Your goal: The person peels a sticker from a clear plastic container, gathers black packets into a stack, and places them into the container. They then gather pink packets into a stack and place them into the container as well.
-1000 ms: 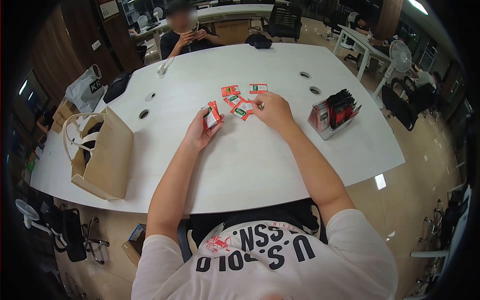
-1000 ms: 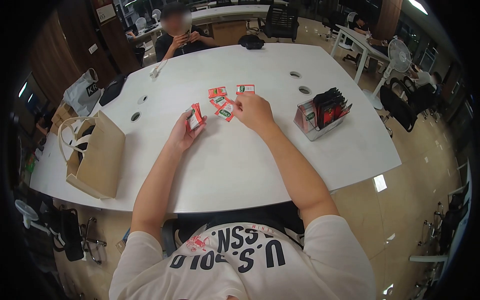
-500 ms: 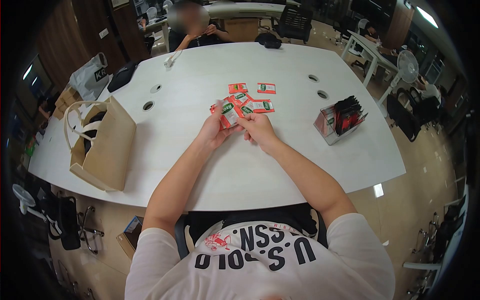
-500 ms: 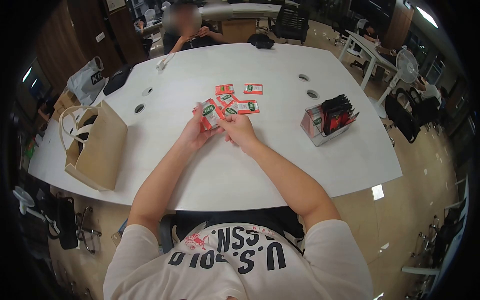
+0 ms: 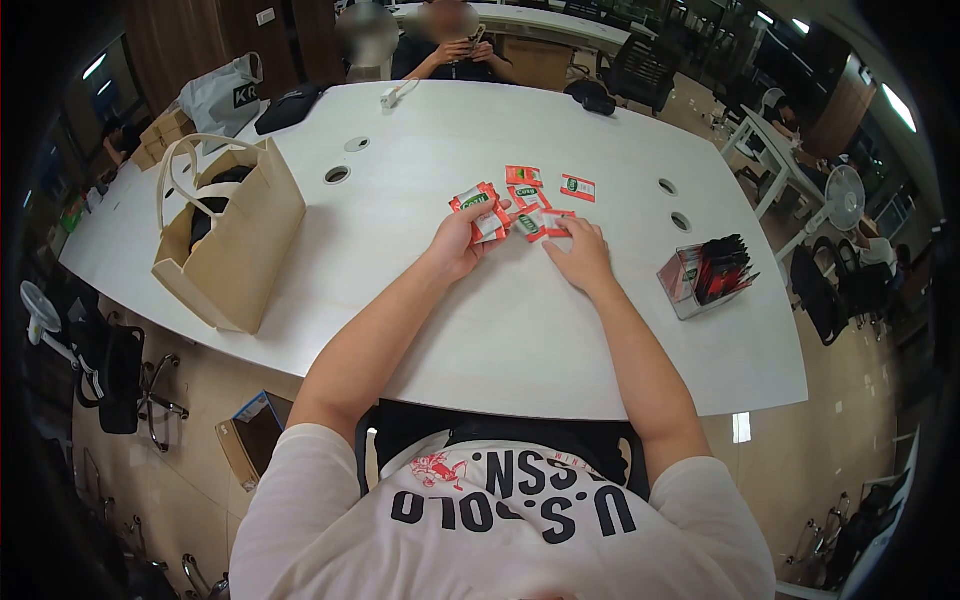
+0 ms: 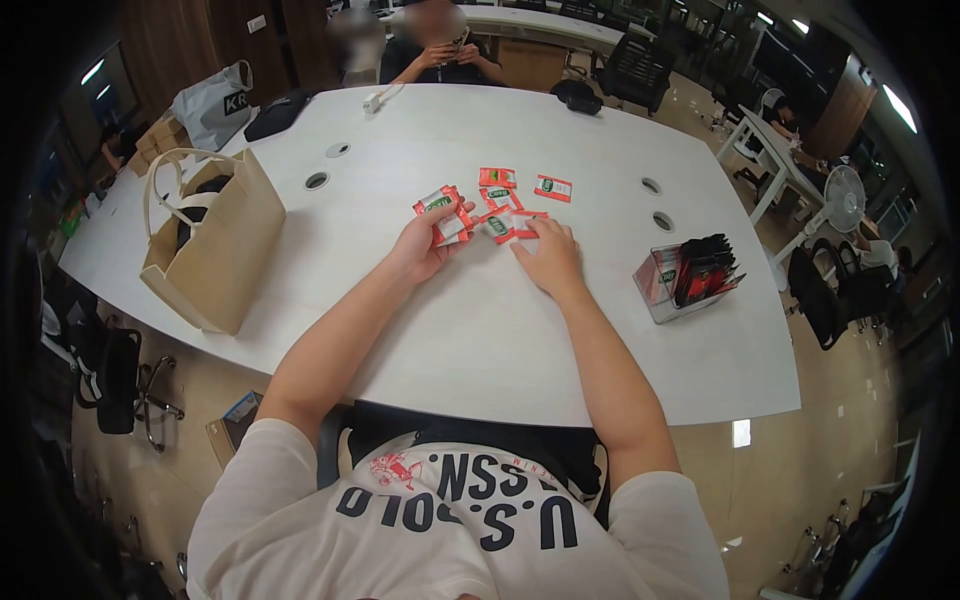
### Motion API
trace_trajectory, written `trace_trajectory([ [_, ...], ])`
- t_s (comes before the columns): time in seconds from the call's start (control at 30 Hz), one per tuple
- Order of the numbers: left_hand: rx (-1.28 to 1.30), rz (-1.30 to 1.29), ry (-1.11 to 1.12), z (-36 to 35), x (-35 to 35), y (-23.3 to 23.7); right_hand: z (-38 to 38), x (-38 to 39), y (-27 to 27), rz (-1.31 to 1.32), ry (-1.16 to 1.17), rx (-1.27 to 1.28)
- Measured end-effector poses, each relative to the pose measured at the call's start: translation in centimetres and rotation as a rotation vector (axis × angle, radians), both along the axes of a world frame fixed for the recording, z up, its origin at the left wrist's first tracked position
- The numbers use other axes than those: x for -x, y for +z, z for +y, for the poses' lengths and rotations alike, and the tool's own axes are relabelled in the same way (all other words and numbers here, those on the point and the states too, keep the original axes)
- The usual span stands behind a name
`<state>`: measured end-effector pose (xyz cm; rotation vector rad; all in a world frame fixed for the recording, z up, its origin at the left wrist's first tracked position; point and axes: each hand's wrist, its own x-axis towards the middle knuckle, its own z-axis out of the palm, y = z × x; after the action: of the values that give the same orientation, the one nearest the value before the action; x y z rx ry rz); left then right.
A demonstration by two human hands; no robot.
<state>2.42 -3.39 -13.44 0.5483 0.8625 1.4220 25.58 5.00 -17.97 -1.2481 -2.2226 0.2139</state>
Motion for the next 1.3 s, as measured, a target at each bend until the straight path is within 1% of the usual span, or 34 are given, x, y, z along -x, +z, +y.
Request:
trace_trajectory([
  [0.2, -0.004, 0.025, 0.01, 0.4, 0.4, -0.7, -0.9, 0.7, 0.6, -0.073, 0.059, -0.072],
  [0.3, -0.004, 0.023, 0.01, 0.5, 0.6, -0.7, -1.1, 1.0, 1.1, -0.03, 0.05, -0.125],
  [0.4, 0.018, -0.003, 0.01, 0.5, 0.8, -0.7, -0.8, 1.0, 1.5, 0.116, 0.076, -0.177],
  [0.5, 0.062, 0.034, 0.013, 0.7, 0.8, -0.8, -0.6, 1.4, 1.7, 0.417, 0.12, -0.248],
  [0.6, 0.088, 0.035, -0.003, 0.6, 0.6, -0.7, -1.1, 1.8, 2.0, 0.704, 0.107, 0.049],
  [0.7, 0.148, 0.085, -0.053, 0.4, 0.1, -0.3, -1.1, 1.7, 1.9, 0.718, 0.145, 0.03],
  [0.8, 0.143, 0.046, -0.199, -0.2, -0.3, 0.4, -1.7, 1.8, 2.7, 0.677, 0.243, -0.102],
  [0.9, 0.105, 0.019, -0.318, -0.2, -0.1, 0.2, -3.3, 2.1, 4.1, 0.652, 0.382, -0.139],
  [1.0, 0.163, -0.053, -0.333, -0.8, 0.0, 0.9, -3.6, 2.7, 3.6, 0.413, 0.533, -0.321],
  [1.03, 0.133, -0.042, -0.356, -0.7, 0.2, 0.8, -3.5, 2.5, 3.4, 0.317, 0.574, -0.18],
  [1.1, 0.072, -0.021, -0.403, -0.5, 0.5, 0.3, -3.7, 2.6, 3.3, 0.308, 0.566, -0.196],
  [1.13, 0.068, -0.002, -0.356, -0.2, 0.5, -0.3, -3.9, 2.6, 3.3, 0.303, 0.562, -0.203],
  [1.2, 0.059, 0.033, -0.259, 0.3, 0.3, -1.0, -3.5, 2.5, 3.3, 0.368, 0.482, -0.179],
  [1.23, 0.062, 0.002, -0.211, 0.4, 0.3, -0.9, -3.4, 2.4, 3.4, 0.401, 0.442, -0.167],
  [1.3, 0.069, -0.057, -0.121, 0.5, 0.5, -0.4, -2.8, 2.1, 2.2, 0.374, 0.372, -0.104],
])
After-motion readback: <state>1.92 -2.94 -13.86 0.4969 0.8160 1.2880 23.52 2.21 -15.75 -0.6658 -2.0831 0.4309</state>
